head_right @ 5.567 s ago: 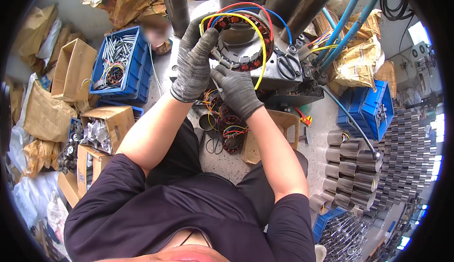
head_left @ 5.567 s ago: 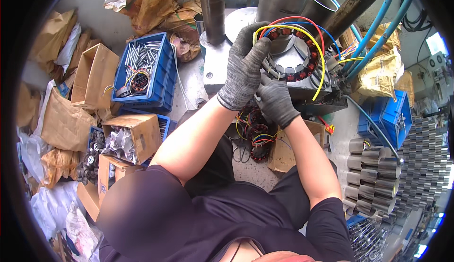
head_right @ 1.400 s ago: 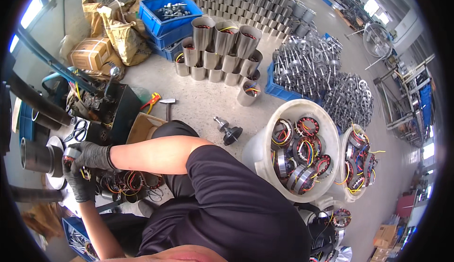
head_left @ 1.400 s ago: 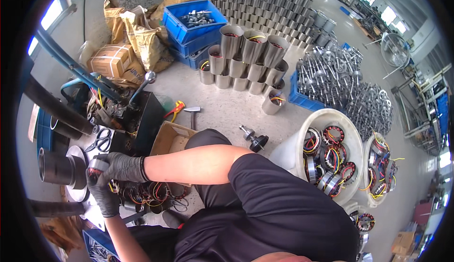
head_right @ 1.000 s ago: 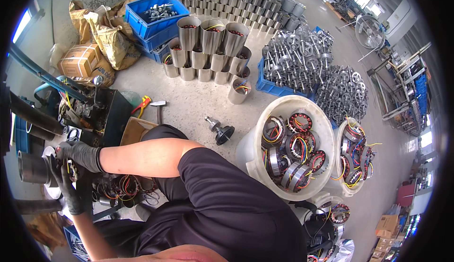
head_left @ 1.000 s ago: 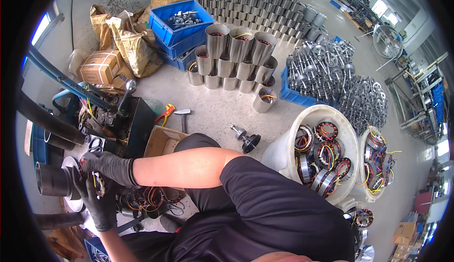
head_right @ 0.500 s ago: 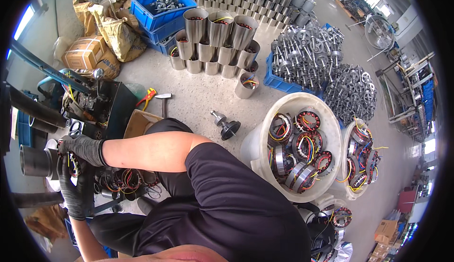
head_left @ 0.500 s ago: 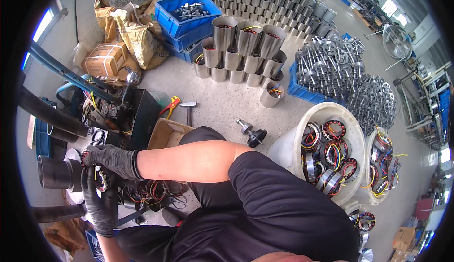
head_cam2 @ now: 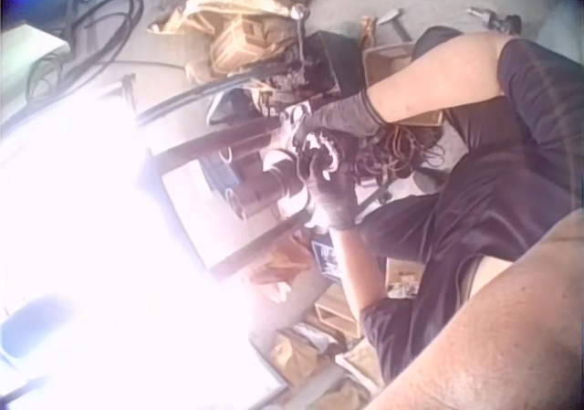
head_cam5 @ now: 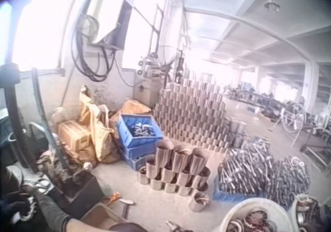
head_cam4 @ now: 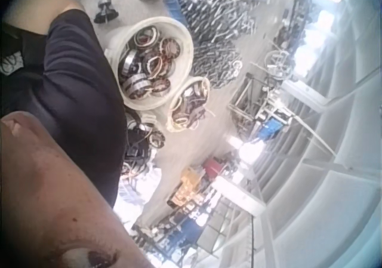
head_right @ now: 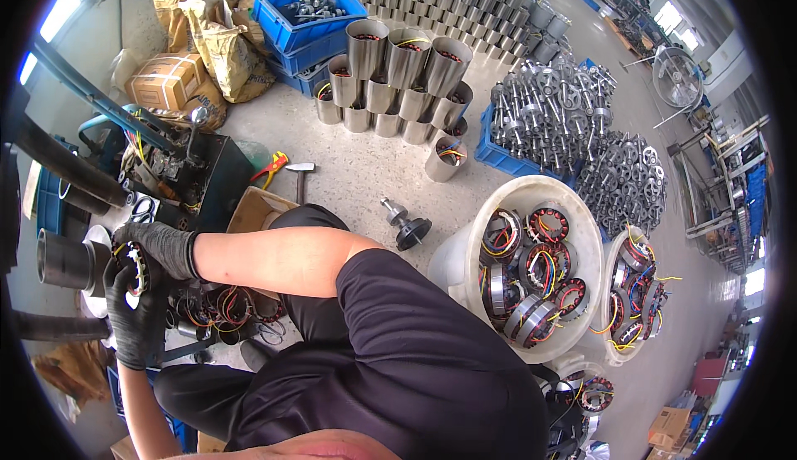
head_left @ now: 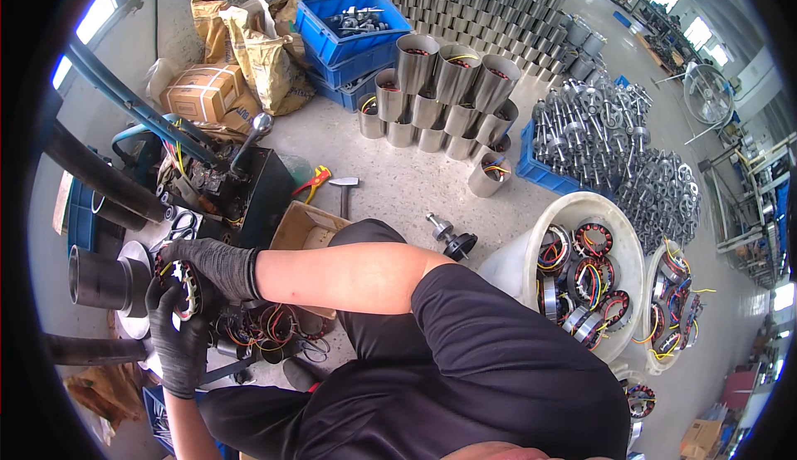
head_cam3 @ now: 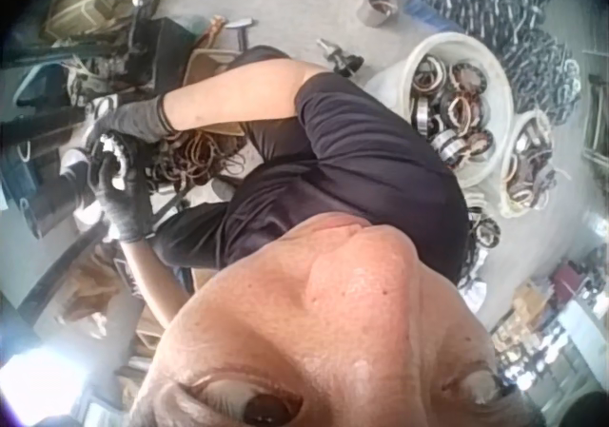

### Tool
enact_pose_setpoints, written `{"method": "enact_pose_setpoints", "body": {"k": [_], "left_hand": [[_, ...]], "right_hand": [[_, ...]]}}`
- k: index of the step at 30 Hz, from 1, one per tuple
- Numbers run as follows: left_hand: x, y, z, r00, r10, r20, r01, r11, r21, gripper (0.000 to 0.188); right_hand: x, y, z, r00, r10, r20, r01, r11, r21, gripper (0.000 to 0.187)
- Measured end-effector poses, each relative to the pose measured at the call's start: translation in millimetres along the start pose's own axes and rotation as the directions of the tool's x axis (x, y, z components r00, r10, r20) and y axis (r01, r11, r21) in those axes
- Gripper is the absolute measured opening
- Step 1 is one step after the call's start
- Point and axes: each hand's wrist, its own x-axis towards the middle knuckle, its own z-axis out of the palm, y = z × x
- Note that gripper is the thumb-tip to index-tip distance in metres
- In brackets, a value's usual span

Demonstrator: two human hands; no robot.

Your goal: The recorder is assembling an electric motor stator, inserting components and managing wiring using tools and a hydraulic press.

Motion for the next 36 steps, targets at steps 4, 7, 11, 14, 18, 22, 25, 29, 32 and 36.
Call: {"method": "enact_pose_setpoints", "body": {"k": [4, 7, 11, 14, 18, 22, 25, 29, 32, 36], "left_hand": [[12.4, 16.2, 4.5, 0.994, -0.112, -0.014, 0.112, 0.993, 0.043, 0.042], [8.8, 8.2, -3.5, 0.997, -0.060, -0.056, 0.066, 0.991, 0.120, 0.043], [5.6, -17.6, -15.3, 0.994, 0.037, -0.104, -0.015, 0.980, 0.199, 0.059], [-3.0, -10.0, -39.3, 0.992, 0.015, -0.125, 0.011, 0.979, 0.204, 0.053], [7.1, 8.8, -70.2, 0.978, 0.052, -0.202, 0.001, 0.967, 0.255, 0.056], [40.0, -21.6, -112.7, 0.913, 0.177, -0.368, -0.032, 0.930, 0.366, 0.048], [53.5, -47.5, -172.6, 0.869, -0.060, -0.492, 0.199, 0.952, 0.235, 0.052], [70.5, -97.3, -249.4, 0.775, -0.251, -0.580, 0.387, 0.914, 0.122, 0.062], [78.4, -137.0, -280.3, 0.727, -0.383, -0.570, 0.434, 0.900, -0.051, 0.060], [83.1, -140.7, -276.9, 0.722, -0.401, -0.563, 0.522, 0.851, 0.063, 0.057]], "right_hand": [[1.0, -2.4, 0.0, 0.996, 0.090, -0.017, -0.089, 0.995, 0.047, 0.025], [9.1, -0.8, 0.6, 0.995, 0.100, -0.019, -0.098, 0.993, 0.071, 0.027], [30.0, 1.1, -12.8, 0.989, 0.072, 0.132, -0.085, 0.992, 0.089, 0.030], [33.6, 6.5, 3.3, 0.974, 0.127, 0.187, -0.142, 0.987, 0.069, 0.043], [35.1, -4.4, 2.1, 0.986, 0.169, 0.007, -0.161, 0.951, -0.265, 0.047], [39.5, 5.8, -26.9, 0.998, 0.013, -0.056, -0.027, 0.968, -0.250, 0.050], [41.5, 10.6, -21.2, 0.994, -0.053, -0.095, 0.019, 0.943, -0.332, 0.050], [45.5, 11.7, -20.2, 0.992, -0.046, -0.118, -0.001, 0.931, -0.365, 0.049], [48.5, 12.1, -20.1, 0.986, -0.041, -0.160, -0.021, 0.929, -0.369, 0.047], [48.9, 6.7, -27.1, 0.987, -0.067, -0.149, 0.009, 0.934, -0.357, 0.047]]}}
